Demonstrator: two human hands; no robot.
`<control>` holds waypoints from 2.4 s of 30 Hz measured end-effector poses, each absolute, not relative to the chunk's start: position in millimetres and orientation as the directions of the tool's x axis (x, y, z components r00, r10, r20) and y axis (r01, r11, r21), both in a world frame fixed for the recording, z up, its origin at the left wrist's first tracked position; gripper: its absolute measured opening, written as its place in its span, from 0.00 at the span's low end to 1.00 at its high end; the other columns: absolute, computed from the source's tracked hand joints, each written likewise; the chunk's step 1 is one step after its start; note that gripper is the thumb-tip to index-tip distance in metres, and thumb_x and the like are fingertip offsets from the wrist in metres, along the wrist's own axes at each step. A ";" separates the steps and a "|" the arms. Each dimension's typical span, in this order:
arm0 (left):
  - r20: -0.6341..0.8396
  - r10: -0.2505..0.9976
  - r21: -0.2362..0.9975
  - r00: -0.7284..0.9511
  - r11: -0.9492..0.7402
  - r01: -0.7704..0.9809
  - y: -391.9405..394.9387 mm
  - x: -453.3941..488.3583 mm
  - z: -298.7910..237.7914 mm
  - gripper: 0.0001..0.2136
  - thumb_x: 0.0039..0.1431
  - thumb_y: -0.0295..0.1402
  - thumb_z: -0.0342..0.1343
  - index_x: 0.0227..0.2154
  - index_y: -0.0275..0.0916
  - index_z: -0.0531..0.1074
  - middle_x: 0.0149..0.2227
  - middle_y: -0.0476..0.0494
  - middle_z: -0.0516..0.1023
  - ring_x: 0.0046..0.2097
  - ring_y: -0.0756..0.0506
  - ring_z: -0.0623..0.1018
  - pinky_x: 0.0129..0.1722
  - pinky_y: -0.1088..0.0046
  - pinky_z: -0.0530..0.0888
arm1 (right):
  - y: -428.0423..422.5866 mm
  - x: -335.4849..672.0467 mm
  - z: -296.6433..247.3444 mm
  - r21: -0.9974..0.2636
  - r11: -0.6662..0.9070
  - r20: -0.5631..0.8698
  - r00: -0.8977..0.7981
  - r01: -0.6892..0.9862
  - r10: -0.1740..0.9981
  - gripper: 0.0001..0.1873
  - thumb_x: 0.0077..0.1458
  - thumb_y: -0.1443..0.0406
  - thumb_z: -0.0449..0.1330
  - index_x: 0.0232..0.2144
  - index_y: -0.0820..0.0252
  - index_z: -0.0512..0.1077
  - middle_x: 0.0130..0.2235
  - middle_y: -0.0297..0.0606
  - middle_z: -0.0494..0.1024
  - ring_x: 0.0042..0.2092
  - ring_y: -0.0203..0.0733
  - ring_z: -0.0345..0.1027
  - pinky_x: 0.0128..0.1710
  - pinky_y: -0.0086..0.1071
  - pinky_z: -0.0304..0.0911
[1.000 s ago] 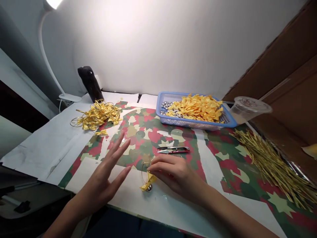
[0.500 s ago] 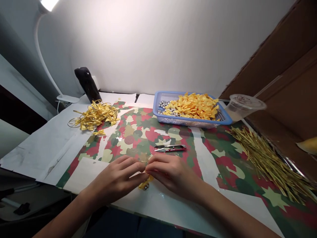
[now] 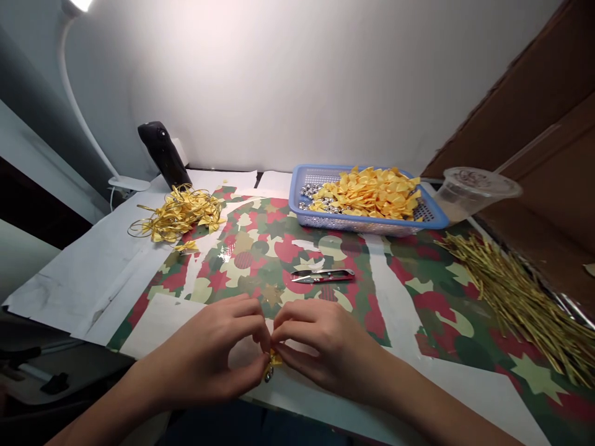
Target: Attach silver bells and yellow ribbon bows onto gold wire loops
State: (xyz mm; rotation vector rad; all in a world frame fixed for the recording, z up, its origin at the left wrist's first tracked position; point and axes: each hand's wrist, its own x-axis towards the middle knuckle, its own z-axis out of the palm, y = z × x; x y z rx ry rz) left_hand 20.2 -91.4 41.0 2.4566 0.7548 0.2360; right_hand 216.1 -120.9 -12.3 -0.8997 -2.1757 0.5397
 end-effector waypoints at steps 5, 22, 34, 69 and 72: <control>-0.118 0.639 0.633 0.760 -0.541 0.553 -95.0 21.5 42.0 0.04 0.53 0.24 0.53 0.27 0.39 0.69 0.28 0.50 0.71 0.33 0.49 0.72 0.30 0.78 0.66 | -121.5 214.9 -10.8 -0.549 0.688 0.469 -0.507 0.475 0.724 0.08 0.55 0.72 0.56 0.27 0.60 0.73 0.30 0.36 0.77 0.28 0.36 0.69 0.27 0.29 0.60; -0.566 0.695 0.689 0.444 0.102 0.718 -90.1 30.6 37.0 0.10 0.54 0.40 0.55 0.28 0.37 0.73 0.14 0.56 0.64 0.19 0.52 0.64 0.18 0.81 0.56 | -125.3 211.7 -10.5 -0.432 0.657 0.520 -0.424 0.618 0.741 0.13 0.58 0.69 0.51 0.23 0.61 0.70 0.26 0.35 0.74 0.25 0.36 0.63 0.24 0.31 0.51; -0.593 0.741 0.734 0.314 0.337 0.590 -92.0 35.5 24.4 0.16 0.52 0.47 0.57 0.30 0.36 0.71 0.09 0.61 0.58 0.13 0.55 0.54 0.12 0.83 0.49 | -125.5 203.5 -17.8 -0.367 0.612 0.605 -0.321 0.700 0.729 0.14 0.58 0.72 0.51 0.22 0.62 0.70 0.25 0.37 0.72 0.27 0.39 0.65 0.26 0.32 0.53; -0.646 0.681 0.567 0.345 0.731 -0.380 -116.3 45.7 32.5 0.12 0.43 0.26 0.59 0.33 0.33 0.80 0.07 0.63 0.50 0.11 0.61 0.44 0.12 0.85 0.49 | -123.4 203.0 -16.0 -0.667 0.529 0.600 -0.042 0.524 0.799 0.08 0.54 0.72 0.56 0.29 0.62 0.76 0.30 0.40 0.78 0.32 0.42 0.72 0.31 0.34 0.69; -0.596 0.670 0.562 0.442 0.742 -0.366 -124.8 42.0 27.9 0.20 0.44 0.27 0.58 0.44 0.35 0.77 0.05 0.62 0.52 0.09 0.59 0.45 0.09 0.86 0.47 | -122.1 203.7 -14.1 -0.731 0.477 0.548 0.004 0.488 0.836 0.08 0.52 0.73 0.57 0.29 0.60 0.75 0.29 0.37 0.78 0.29 0.39 0.71 0.27 0.30 0.68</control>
